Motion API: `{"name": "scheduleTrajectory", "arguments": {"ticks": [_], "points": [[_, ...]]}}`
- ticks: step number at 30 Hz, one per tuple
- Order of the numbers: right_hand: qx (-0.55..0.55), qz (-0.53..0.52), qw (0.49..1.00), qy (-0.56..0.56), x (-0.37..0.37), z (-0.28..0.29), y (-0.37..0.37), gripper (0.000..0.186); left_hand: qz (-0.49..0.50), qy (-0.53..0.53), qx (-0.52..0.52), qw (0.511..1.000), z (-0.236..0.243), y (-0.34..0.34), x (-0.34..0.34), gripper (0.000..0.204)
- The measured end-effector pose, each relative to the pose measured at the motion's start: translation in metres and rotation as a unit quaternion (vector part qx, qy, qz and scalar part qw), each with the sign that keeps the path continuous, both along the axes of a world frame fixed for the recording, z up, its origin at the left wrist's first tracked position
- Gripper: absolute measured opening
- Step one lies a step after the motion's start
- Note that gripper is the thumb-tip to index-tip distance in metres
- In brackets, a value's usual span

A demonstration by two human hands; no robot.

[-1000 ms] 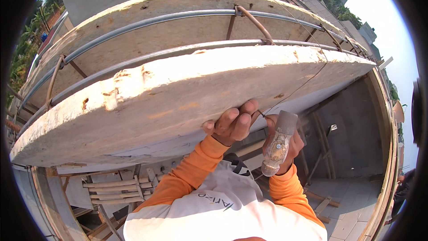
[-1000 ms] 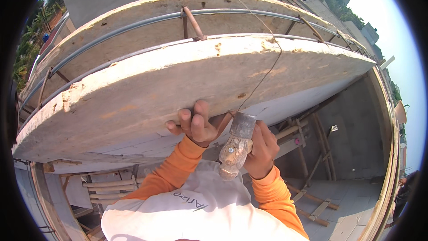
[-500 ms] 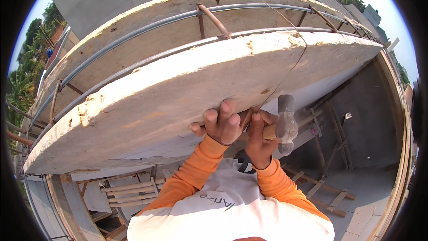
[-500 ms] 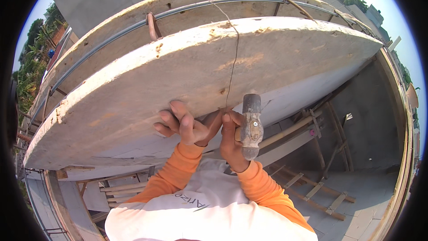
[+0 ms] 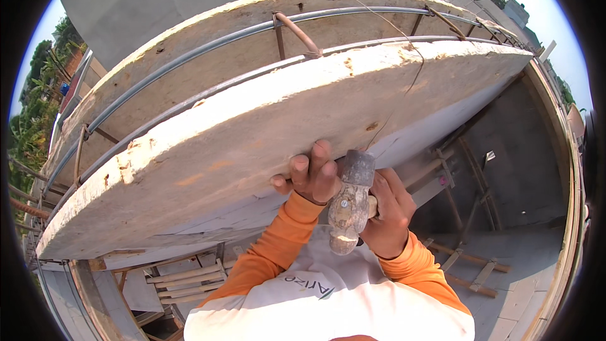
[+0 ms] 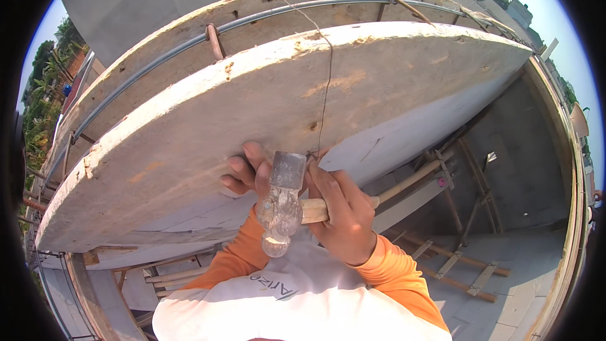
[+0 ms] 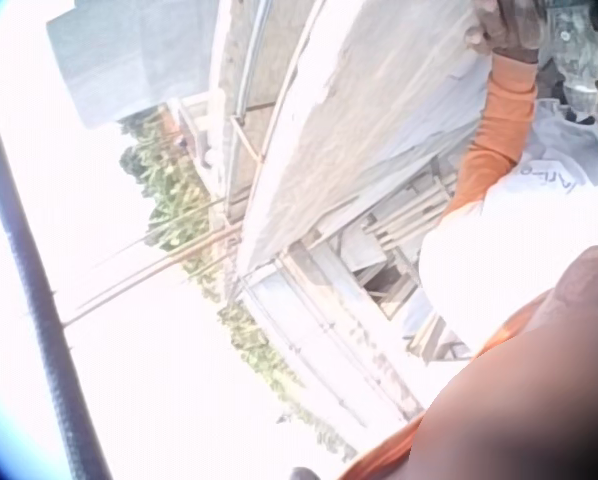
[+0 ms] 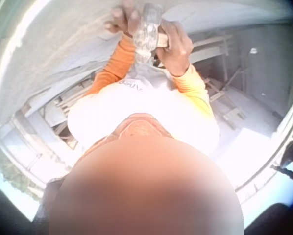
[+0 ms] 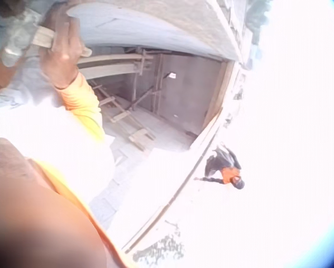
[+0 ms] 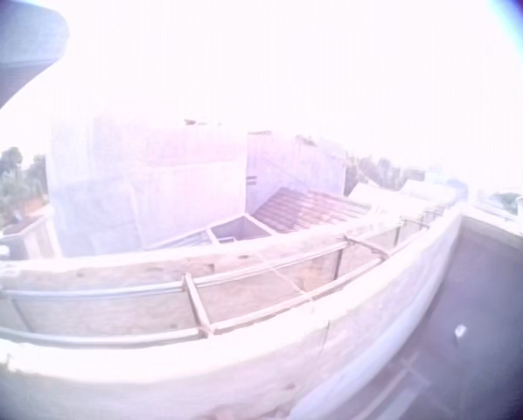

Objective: The person installs large white panels against a wall frame. Using a hammer and nails, the person secures the panels while balancing on a structure, occasionally reaching for supplies in a bucket.

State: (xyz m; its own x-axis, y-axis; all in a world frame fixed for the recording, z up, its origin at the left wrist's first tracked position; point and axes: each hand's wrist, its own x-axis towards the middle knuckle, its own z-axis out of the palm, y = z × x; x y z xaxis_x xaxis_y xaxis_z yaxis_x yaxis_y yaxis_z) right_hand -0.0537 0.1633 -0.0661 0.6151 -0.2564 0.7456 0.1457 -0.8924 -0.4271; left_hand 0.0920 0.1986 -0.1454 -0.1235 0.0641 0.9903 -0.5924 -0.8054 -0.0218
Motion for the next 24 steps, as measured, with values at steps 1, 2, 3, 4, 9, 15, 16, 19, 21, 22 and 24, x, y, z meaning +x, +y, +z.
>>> {"name": "scheduleTrajectory", "arguments": {"ticks": [1, 2, 3, 4, 9, 15, 16, 19, 21, 22, 24], "points": [[-0.019, -0.007, 1.000, 0.010, 0.001, 0.009, -0.003, 0.054, -0.008, 0.005, 0.005, 1.000, -0.003, 0.002, 0.001, 0.079], [-0.017, -0.013, 1.000, 0.016, 0.001, 0.014, -0.003, 0.053, -0.017, 0.011, 0.010, 1.000, -0.006, 0.005, 0.001, 0.080], [-0.015, -0.021, 0.999, 0.022, 0.001, 0.018, -0.004, 0.052, -0.041, 0.021, 0.016, 0.999, -0.009, 0.009, -0.001, 0.081], [-0.012, -0.028, 0.999, 0.028, 0.002, 0.020, -0.005, 0.051, -0.058, 0.022, 0.012, 0.998, -0.011, 0.009, 0.000, 0.081], [-0.025, -0.096, 0.994, -0.042, 0.011, -0.009, -0.023, 0.030, -0.101, -0.003, -0.026, 0.995, -0.007, -0.002, 0.004, 0.076], [0.265, -0.007, 0.960, -0.095, 0.029, -0.032, -0.022, 0.005, -0.016, 0.012, 0.038, 0.999, -0.003, 0.009, 0.001, 0.084], [0.337, 0.002, 0.933, -0.124, 0.033, -0.039, -0.018, 0.015, 0.003, 0.014, 0.049, 0.999, 0.000, 0.010, 0.001, 0.088], [0.390, 0.025, 0.902, -0.182, 0.043, -0.060, -0.002, 0.013, 0.024, 0.014, 0.060, 0.998, 0.005, 0.008, -0.002, 0.093], [0.405, 0.059, 0.895, -0.176, 0.040, -0.071, 0.000, 0.020, 0.001, -0.007, 0.045, 0.999, 0.002, 0.004, 0.002, 0.090], [0.381, 0.044, 0.911, -0.151, 0.036, -0.073, -0.001, 0.021, -0.019, -0.008, 0.044, 0.999, 0.002, 0.004, 0.002, 0.087], [0.333, 0.015, 0.937, -0.100, 0.029, -0.079, -0.002, 0.023, -0.065, 0.000, 0.051, 0.997, 0.003, 0.007, -0.001, 0.081]]}}
